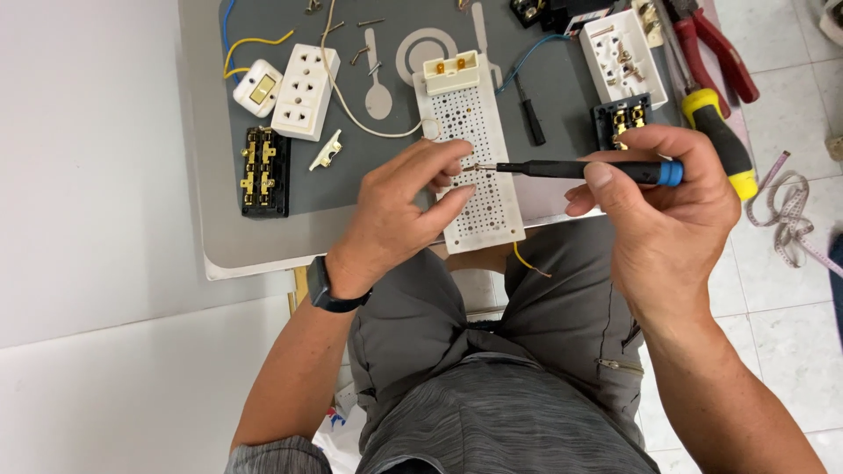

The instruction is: A person is wiring an electronic component on a repair bench, inserting wires into terminals and securing them with a screwdriver.

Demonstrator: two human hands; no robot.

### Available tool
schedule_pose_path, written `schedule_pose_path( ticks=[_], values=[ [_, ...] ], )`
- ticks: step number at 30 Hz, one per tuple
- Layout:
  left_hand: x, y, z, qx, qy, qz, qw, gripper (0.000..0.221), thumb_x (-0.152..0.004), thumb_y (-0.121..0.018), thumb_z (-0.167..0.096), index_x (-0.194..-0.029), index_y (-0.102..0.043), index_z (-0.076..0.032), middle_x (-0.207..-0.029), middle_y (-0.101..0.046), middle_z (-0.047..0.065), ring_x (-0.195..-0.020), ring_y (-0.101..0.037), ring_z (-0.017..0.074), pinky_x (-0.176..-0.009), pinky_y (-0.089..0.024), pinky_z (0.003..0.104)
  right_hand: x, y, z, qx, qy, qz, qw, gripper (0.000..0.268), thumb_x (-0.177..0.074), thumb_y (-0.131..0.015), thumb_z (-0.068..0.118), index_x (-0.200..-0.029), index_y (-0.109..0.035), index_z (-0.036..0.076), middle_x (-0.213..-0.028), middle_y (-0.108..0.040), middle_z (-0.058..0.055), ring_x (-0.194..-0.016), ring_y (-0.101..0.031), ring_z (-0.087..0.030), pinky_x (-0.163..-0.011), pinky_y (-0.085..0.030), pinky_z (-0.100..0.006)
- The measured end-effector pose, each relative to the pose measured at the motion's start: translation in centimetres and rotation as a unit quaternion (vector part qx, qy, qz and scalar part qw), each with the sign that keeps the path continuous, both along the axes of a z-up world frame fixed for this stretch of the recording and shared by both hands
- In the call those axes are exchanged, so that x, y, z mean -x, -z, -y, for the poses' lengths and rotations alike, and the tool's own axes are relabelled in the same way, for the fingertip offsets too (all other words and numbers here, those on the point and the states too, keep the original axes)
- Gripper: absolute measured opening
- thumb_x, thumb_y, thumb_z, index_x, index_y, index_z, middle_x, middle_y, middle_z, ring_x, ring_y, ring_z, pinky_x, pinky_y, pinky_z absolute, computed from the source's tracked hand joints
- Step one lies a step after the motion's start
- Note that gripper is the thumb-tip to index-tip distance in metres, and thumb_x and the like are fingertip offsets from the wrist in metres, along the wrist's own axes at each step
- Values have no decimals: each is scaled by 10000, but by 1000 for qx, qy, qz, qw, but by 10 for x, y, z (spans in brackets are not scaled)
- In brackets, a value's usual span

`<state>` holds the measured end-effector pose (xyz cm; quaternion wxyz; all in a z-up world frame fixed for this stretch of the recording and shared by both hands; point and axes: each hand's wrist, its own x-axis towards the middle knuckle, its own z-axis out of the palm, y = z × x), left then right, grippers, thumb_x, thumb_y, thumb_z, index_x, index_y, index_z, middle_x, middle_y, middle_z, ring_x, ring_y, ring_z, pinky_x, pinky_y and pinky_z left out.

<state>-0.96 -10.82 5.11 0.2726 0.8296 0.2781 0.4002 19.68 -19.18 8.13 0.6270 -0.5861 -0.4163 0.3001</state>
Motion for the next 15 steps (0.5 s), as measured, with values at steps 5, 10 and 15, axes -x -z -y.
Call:
schedule_pose_path(
  ticks=[5, 10, 15],
  values=[
    [14, -19, -26, -55, -94, -45, 993, 288, -916, -692, -132, -1184, -598, -83, -932, -637, 55, -787, -583, 150, -683, -521, 265, -15, -11, -15, -59, -34, 48, 996, 212, -1001, -619, -142, -1120, -511, -3, -924, -636, -165, -676, -679, -224, -605, -611, -267],
    [6, -23, -82, 117, -116, -133, 977, 492, -891, -622, -282, -1336, -532, -93, -1382, -486, 108, -1269, -472, 279, -849, -525, 405, -21, -27, -46, -91, -34, 121, 988, 225, -1025, -624, -176, -1169, -516, -40, -991, -636, -199, -731, -696, -243, -621, -620, -277],
    [-12, 22, -118, 62, -84, -212, 972, 472, -900, -664, -286, -1280, -556, -29, -1342, -571, 134, -1209, -540, 322, -1074, -284, 563, -26, -27, -81, -72, -65, 131, 987, 232, -1031, -691, -106, -1158, -533, 7, -940, -589, -131, -687, -678, -208, -604, -591, -256]
  ],
)
